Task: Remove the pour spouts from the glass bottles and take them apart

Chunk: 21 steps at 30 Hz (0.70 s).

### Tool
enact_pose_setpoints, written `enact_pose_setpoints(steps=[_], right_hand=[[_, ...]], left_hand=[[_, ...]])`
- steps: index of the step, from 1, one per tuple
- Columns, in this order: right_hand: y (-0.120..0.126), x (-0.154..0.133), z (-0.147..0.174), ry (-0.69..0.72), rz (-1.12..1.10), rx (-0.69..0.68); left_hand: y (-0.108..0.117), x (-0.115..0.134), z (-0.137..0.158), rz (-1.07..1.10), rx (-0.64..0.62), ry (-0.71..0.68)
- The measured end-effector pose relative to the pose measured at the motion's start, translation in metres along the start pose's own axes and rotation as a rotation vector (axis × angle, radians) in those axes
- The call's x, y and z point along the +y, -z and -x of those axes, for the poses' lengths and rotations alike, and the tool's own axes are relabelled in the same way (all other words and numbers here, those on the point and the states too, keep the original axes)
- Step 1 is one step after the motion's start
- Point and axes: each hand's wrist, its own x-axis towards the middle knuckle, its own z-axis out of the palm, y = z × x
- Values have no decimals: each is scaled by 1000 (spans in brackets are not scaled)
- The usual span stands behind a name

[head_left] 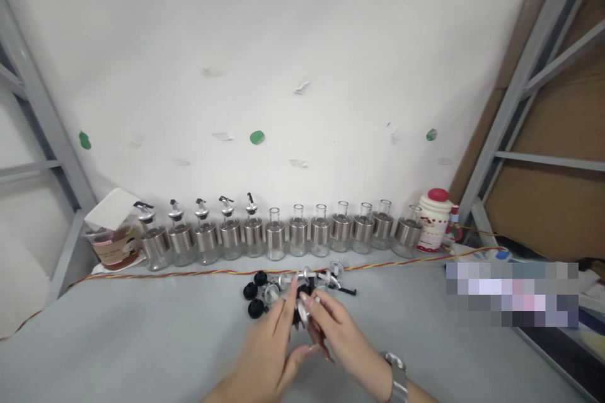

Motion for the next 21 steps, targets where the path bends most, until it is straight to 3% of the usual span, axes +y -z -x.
enact_pose_setpoints(steps=[5,10,15,21], right_hand=[[7,2,-6,-24,76,59],[3,10,-5,87,239,65],[8,14,-10,99,283,28],[14,6,-10,139,300,-17]], left_hand=[[1,2,-6,-297,19,-19],[1,1,-8,-474,-23,-8],[6,3,-11,-433,-107,40],[4,0,-15,-409,-52,9]])
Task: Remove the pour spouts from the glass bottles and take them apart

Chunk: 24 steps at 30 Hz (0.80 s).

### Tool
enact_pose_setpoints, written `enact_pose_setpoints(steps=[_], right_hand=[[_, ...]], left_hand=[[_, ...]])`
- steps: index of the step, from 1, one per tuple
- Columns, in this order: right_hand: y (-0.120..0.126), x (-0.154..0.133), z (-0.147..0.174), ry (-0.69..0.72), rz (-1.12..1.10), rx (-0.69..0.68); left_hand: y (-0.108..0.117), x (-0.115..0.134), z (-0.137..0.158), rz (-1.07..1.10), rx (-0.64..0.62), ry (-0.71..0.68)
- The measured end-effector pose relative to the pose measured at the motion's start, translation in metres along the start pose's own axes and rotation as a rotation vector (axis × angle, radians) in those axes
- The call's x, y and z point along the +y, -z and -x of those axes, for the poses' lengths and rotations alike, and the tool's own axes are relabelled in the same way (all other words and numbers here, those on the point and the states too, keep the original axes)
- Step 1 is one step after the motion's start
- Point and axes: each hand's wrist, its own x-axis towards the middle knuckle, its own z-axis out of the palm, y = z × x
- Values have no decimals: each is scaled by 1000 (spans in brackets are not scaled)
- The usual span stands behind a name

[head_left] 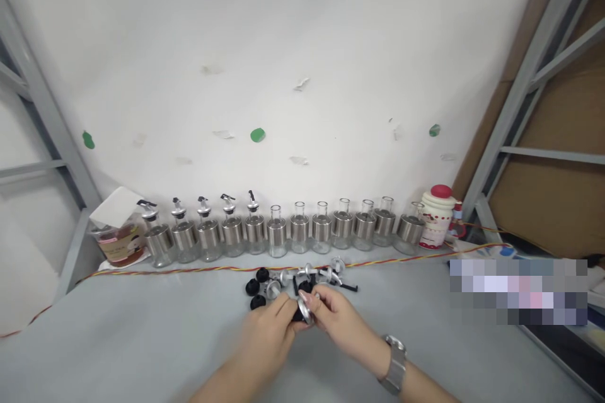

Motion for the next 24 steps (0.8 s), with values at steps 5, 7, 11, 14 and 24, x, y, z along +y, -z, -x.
enact_pose_setpoints(steps=[5,7,11,14,24], right_hand=[[9,-21,7,45,46,-77],[13,-27,9,61,63,-99],[18,-33,10,76,70,-130],[20,-34,9,73,31,-141],[0,-15,2,-173,-356,-137]], left_hand=[[2,-1,2,-40,125,-126],[3,0,3,-68,180,-158],[4,4,4,-106,269,-191],[5,6,4,-133,294,-207],[3,-2,8,-49,274,-180]])
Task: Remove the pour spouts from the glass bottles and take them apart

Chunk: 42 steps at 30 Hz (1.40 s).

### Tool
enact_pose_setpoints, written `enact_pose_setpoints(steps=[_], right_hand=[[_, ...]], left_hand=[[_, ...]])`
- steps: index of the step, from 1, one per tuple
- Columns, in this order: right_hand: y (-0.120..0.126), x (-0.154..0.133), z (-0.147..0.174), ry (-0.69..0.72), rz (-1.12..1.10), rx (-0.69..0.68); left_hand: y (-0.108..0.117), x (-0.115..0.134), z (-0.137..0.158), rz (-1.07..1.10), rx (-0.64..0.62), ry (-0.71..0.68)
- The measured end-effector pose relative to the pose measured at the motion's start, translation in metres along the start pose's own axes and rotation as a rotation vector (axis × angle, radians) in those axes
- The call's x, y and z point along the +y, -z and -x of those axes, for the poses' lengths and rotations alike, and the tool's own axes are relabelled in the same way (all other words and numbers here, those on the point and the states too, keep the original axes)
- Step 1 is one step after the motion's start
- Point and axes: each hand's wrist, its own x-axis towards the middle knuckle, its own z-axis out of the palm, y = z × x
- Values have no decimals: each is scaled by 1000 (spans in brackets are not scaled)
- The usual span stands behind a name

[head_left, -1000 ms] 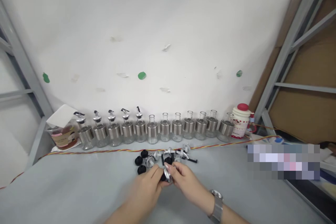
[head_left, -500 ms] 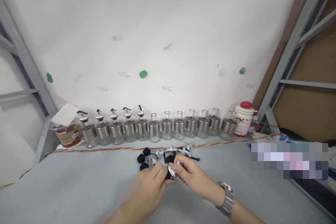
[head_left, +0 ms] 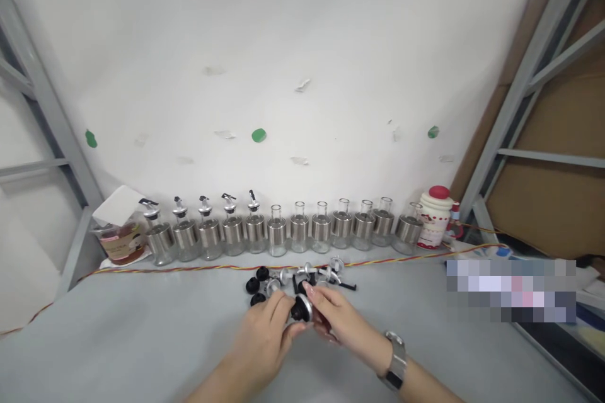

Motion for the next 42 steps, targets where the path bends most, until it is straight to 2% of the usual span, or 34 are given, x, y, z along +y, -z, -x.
enact_pose_setpoints(steps=[3,7,12,19,26,31,34,37,42], right_hand=[[-9,11,-3,-127,-89,11],[-18,18,-3,-169,-105,15],[-20,20,-4,-134,-133,29],[-23,17,-1,-2,-168,61],[-30,15,10,116,55,169],[-21,9,17,336,504,246],[-14,4,18,422,683,236],[-13,4,13,322,528,169],[-18,15,-1,-129,-46,41]], left_hand=[[-1,0,3,30,-12,57],[-4,2,5,28,-22,84],[-10,4,6,105,-40,189],[-13,12,6,483,-50,422],[-5,26,0,933,-40,650],[-15,31,-6,1250,-3,892],[-18,30,-9,1299,-35,942],[-17,24,-7,1142,-43,886],[-17,6,3,676,-29,533]])
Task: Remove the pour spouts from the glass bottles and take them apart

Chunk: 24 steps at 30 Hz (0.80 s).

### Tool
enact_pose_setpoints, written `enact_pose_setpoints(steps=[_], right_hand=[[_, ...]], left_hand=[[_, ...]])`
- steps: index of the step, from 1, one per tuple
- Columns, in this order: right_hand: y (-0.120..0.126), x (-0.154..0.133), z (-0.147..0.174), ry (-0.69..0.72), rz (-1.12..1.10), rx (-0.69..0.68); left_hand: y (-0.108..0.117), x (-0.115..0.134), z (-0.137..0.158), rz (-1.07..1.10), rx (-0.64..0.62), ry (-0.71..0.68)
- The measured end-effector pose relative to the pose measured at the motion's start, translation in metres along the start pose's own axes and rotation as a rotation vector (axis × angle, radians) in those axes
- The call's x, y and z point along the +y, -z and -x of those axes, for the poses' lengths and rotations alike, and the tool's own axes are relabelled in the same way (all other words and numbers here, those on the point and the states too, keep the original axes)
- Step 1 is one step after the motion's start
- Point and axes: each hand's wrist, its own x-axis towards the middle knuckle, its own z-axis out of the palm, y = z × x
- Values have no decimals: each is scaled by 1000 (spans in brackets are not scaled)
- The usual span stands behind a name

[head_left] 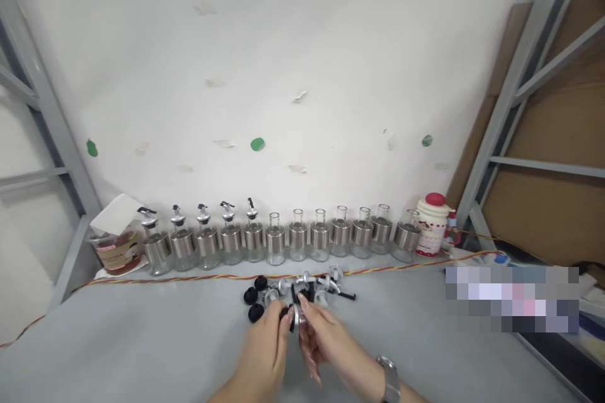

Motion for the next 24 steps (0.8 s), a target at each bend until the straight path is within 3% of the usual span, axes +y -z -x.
enact_pose_setpoints(steps=[2,4,9,15,20,24], right_hand=[[-1,3,-4,-76,-70,-28],[-1,3,-4,-32,-43,-20],[-5,2,5,152,173,140],[4,-4,17,494,804,239],[22,-14,16,726,1203,179],[21,-20,18,695,1063,138]], left_hand=[[1,-4,0,-95,-26,-43],[-1,-3,0,-74,-29,-17],[-10,11,2,251,-14,195],[-15,18,-2,627,7,412],[-12,16,-11,812,-90,505],[-10,14,-10,786,-33,450]])
